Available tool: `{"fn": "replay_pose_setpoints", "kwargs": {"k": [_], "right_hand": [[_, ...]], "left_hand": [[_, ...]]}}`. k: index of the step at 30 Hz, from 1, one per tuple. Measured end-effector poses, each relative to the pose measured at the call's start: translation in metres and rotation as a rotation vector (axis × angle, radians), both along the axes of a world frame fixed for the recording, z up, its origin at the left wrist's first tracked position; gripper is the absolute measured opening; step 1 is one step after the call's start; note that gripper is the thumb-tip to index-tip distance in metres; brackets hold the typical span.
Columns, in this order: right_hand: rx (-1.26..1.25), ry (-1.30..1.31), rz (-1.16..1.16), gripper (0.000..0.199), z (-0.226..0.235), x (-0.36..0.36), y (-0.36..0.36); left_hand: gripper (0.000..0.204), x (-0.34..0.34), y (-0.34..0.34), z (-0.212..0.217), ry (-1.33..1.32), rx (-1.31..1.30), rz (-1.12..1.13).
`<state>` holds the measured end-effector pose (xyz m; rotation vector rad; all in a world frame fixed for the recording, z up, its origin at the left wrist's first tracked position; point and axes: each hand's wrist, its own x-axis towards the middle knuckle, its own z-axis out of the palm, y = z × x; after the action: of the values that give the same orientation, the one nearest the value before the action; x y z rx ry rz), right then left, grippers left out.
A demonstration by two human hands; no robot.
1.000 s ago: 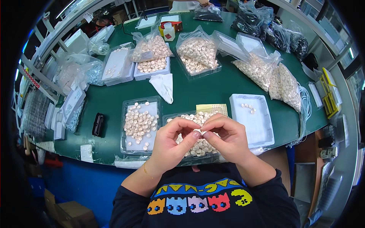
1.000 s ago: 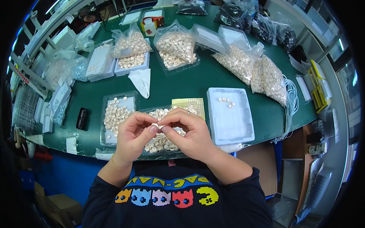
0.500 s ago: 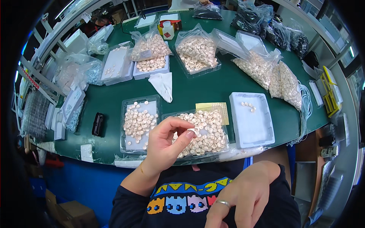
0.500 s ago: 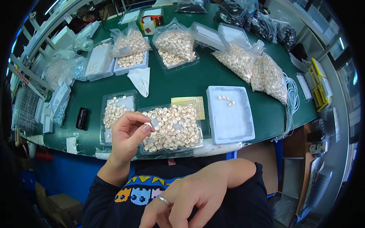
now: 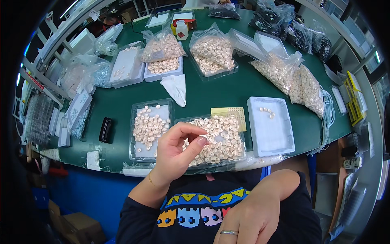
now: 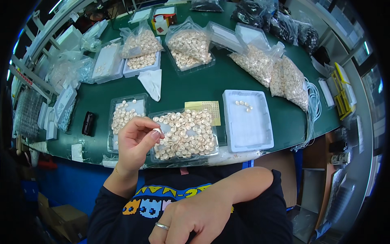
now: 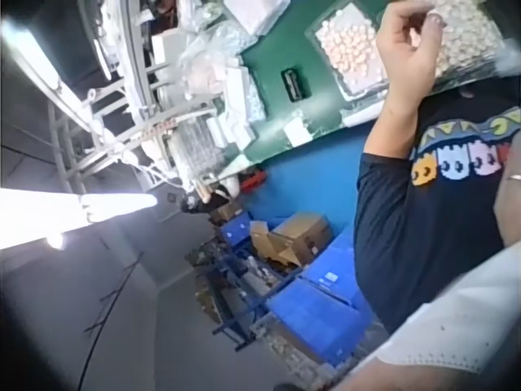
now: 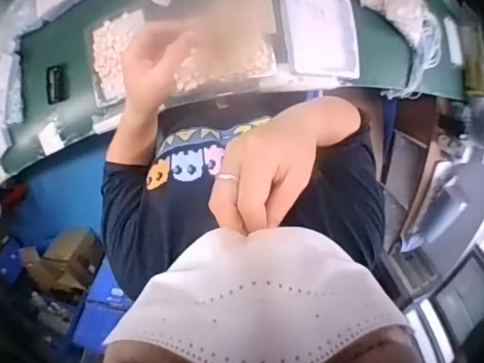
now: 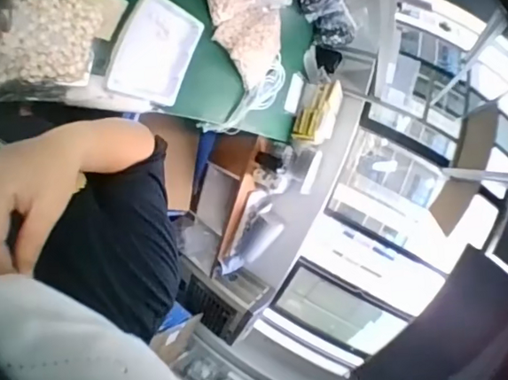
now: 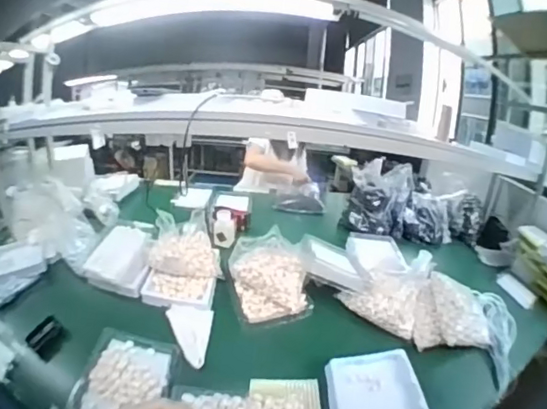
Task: The person assembles small plastic components by picking pairs from containers, joining them together by hand, and placing pieces into plastic trays.
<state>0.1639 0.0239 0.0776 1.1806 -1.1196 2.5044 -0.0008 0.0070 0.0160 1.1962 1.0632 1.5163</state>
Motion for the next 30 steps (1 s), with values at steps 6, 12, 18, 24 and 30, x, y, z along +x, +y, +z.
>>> {"fn": "replay_pose_setpoints", "kwargs": {"k": [6,12,18,24,30], "right_hand": [[0.045,0.022,-0.071,0.01,-0.002,-0.007,0.011],[0.119,0.042,-0.045,0.01,-0.009,-0.008,0.011],[0.235,0.068,-0.092,0.007,-0.022,0.001,0.01],[0.314,-0.431,-0.772,0.012,-0.033,0.018,0.047],[0.059,-0.704,-1.127,0.016,-0.06,0.016,0.054]], "left_hand": [[0.015,0.0,0.0,-0.001,0.015,0.006,0.009],[0.015,-0.001,-0.001,-0.002,0.059,-0.004,-0.001],[0.016,0.001,-0.003,0.0,0.046,-0.021,-0.01],[0.015,-0.003,-0.007,0.01,-0.061,0.017,0.005],[0.015,0.003,-0.007,0.013,-0.124,0.042,0.017]]}}
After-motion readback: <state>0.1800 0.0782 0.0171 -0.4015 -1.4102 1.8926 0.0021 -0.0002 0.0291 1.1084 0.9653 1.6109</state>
